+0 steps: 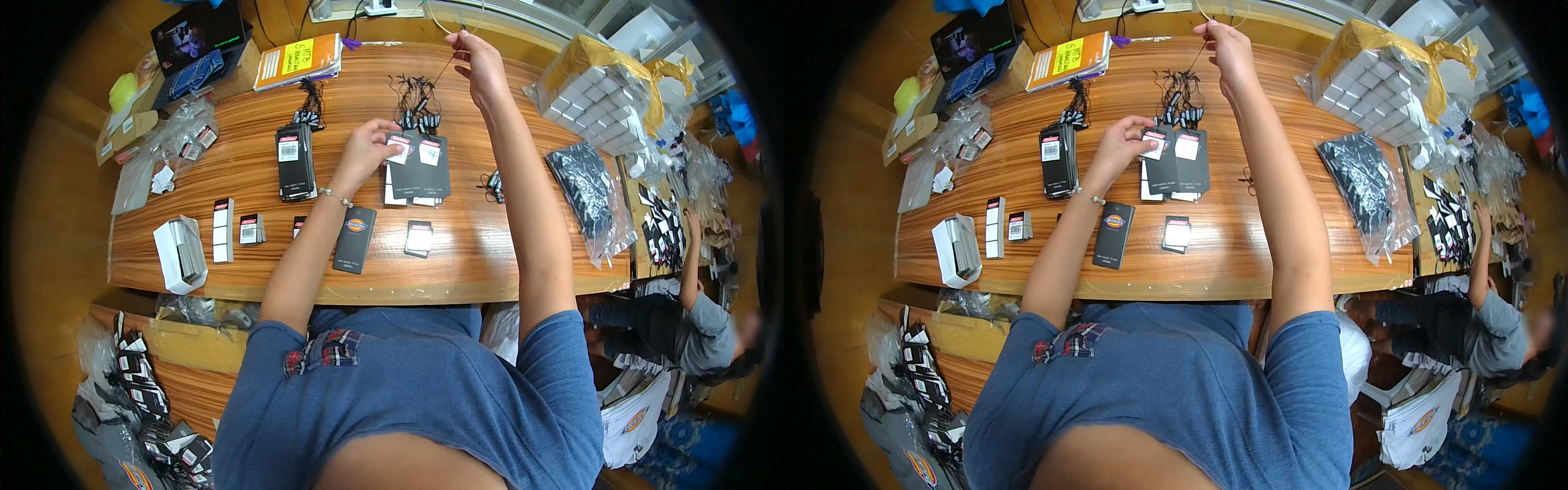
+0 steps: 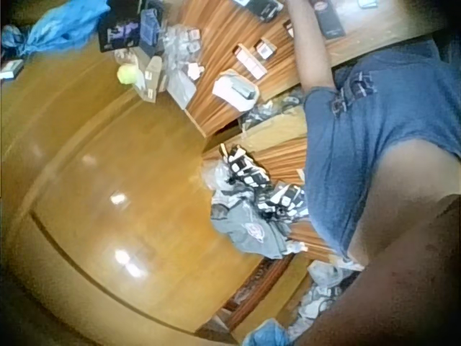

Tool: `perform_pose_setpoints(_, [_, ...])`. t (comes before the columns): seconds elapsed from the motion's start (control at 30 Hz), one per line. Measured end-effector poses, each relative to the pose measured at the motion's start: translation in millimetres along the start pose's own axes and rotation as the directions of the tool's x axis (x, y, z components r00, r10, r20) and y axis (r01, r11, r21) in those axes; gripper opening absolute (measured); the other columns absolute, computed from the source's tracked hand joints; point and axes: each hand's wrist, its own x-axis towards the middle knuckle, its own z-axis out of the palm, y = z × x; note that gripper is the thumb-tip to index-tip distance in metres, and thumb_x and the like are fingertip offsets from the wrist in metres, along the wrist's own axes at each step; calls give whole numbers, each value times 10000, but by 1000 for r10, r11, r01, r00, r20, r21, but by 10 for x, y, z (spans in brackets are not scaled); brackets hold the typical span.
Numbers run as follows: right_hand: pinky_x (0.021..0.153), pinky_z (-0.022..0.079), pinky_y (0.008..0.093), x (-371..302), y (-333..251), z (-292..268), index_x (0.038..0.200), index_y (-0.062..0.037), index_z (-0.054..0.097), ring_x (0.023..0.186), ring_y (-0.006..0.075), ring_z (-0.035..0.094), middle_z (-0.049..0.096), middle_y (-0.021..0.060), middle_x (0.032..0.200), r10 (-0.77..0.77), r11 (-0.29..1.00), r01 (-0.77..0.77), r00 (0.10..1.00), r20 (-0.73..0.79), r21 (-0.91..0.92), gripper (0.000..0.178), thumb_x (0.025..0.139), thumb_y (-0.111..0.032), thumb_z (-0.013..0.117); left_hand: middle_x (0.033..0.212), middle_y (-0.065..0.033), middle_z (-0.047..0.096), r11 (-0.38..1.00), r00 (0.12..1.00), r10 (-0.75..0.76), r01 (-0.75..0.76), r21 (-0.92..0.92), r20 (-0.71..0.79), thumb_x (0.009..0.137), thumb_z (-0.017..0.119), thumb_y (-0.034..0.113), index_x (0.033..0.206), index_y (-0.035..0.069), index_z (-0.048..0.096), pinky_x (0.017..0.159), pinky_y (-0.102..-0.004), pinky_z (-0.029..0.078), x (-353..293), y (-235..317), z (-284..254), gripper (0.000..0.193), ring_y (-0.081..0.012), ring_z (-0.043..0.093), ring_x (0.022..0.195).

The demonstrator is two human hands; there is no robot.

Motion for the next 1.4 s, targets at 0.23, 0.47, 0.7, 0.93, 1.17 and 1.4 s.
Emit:
perform_pose_setpoints(0.23, [606,352,271,246,268,136,781,-124,678,670,92,416,519,-41,728,112,978,-95,991,80,-183,270,867,-298,492,1051,-139,536,858,962,257,-184,480,-90,697,699,61,1070,-32,544,714,-282,494,-48,12,46,414,-195,591,873])
perform_pose_setpoints(0.47, [502,287,248,556,733,122,805,-111,648,540,76,347,390,-59,595,294,908,-226,943,153,-353,228,856,-292,518,1337,-205,249,905,976,198,-148,400,-86,812,596,204,1310,40,282,1042,-393,256,-519,-148,220,611,-344,276,1259])
perform_pose_setpoints(0.7, [382,240,264,728,990,249,795,-74,622,414,105,340,429,6,527,476,808,-382,872,116,-449,150,822,-191,531,1416,-253,44,967,980,123,-84,241,-154,835,571,221,1354,52,195,1058,-415,209,-690,-45,277,663,-377,72,1333])
perform_pose_setpoints(0.93, [418,401,267,837,1142,176,929,-35,593,467,134,516,593,72,658,534,787,-480,845,36,-388,200,827,-199,543,1389,-149,252,914,950,262,-190,359,-166,826,582,147,1343,111,288,1048,-384,245,-1126,238,13,596,-291,255,1291])
perform_pose_setpoints(1.17, [472,416,234,-271,690,-159,941,-5,614,519,83,504,578,32,652,64,897,-2,990,126,-441,205,838,-176,569,1192,-123,477,747,997,77,-74,661,26,728,693,236,1149,45,531,983,-364,316,-1457,307,-453,489,-284,396,1156])
perform_pose_setpoints(1.4, [596,428,255,-2053,467,-351,927,8,598,644,120,518,575,47,709,221,864,-36,924,313,-502,215,779,-139,647,1121,-111,499,535,971,40,-219,816,234,584,766,258,1161,45,505,956,-373,324,-1298,146,-504,669,-298,418,1069])
